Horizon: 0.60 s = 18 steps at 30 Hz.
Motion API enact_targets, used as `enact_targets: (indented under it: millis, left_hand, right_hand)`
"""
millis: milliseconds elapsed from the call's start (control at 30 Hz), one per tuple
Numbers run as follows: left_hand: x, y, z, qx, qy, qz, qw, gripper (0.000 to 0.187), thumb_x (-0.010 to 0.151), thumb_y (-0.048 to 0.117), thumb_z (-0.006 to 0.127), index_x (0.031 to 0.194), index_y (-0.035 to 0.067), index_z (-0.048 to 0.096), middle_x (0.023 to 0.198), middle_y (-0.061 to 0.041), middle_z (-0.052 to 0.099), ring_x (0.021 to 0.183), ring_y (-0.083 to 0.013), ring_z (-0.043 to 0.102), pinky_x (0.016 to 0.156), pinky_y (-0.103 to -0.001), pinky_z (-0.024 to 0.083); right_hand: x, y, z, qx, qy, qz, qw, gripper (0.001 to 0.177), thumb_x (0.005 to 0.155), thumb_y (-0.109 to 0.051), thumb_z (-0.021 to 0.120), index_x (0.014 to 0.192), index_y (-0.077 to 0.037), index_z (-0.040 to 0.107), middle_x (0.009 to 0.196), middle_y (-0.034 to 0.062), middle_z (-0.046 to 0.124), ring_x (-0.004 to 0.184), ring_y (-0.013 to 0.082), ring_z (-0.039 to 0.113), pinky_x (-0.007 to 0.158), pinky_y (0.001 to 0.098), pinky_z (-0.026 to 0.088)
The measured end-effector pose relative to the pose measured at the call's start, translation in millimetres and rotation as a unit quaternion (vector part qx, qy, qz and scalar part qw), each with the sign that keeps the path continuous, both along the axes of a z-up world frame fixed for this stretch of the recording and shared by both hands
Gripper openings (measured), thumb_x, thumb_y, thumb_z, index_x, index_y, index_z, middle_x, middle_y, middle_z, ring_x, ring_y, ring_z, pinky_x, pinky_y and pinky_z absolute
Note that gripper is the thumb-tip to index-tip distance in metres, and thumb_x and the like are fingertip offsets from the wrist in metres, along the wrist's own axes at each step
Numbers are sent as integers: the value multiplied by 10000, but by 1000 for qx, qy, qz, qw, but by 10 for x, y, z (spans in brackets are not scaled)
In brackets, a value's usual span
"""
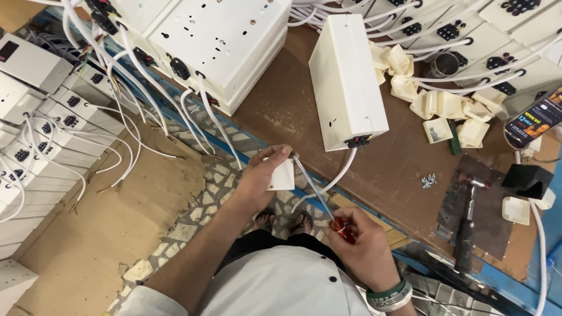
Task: Assembling and securing internal components and covers of electrical boxes using a screwdriver.
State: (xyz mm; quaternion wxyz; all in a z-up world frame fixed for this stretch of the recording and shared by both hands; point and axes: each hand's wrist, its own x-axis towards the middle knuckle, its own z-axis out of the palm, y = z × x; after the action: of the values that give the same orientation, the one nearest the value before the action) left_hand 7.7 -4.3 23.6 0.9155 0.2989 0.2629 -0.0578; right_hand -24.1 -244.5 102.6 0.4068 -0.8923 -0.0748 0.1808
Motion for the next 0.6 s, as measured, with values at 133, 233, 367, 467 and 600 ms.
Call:
enact_targets:
  millis: [133,233,367,467,600]
  left_hand:
    - [16,-66,-47,-18,-45,10,999,174,938,191,734,1031,59,670,976,-89,729,827,-206,718,710,-388,648]
    - [-20,-122,-19,-11,-81,13,997,183,963,199,728,1057,52,673,1011,-100,719,864,-196,713,741,-382,641]
    - [15,-245,-20,-31,-156,18,987,245,1008,159,672,1200,9,643,1167,-161,715,963,-258,702,822,-395,612]
    - [25,-365,-89,-67,-170,7,983,394,971,99,592,1344,-24,550,1284,-186,671,1184,-304,684,1013,-421,605]
    - [-38,-435,-105,-122,-83,-27,989,529,858,12,489,1384,-39,478,1357,-227,658,1292,-340,649,1053,-440,578]
  right_hand:
    - [-14,-63,-31,28,-6,19,999,328,857,-125,784,1169,-47,721,800,35,773,647,74,648,589,249,554]
    - [-17,-110,-40,54,26,19,998,346,902,-127,731,1240,-57,710,789,23,757,602,67,588,547,247,516]
    - [32,-334,-148,120,109,9,987,300,987,-144,626,1253,-24,698,781,33,711,557,50,536,503,236,470]
    - [106,-441,-131,174,105,2,979,323,1000,-154,596,1278,-6,668,828,29,736,558,44,506,501,228,451]
    - [159,-659,-204,201,104,-29,974,384,978,-159,592,1335,-22,622,853,26,761,544,51,507,488,231,458]
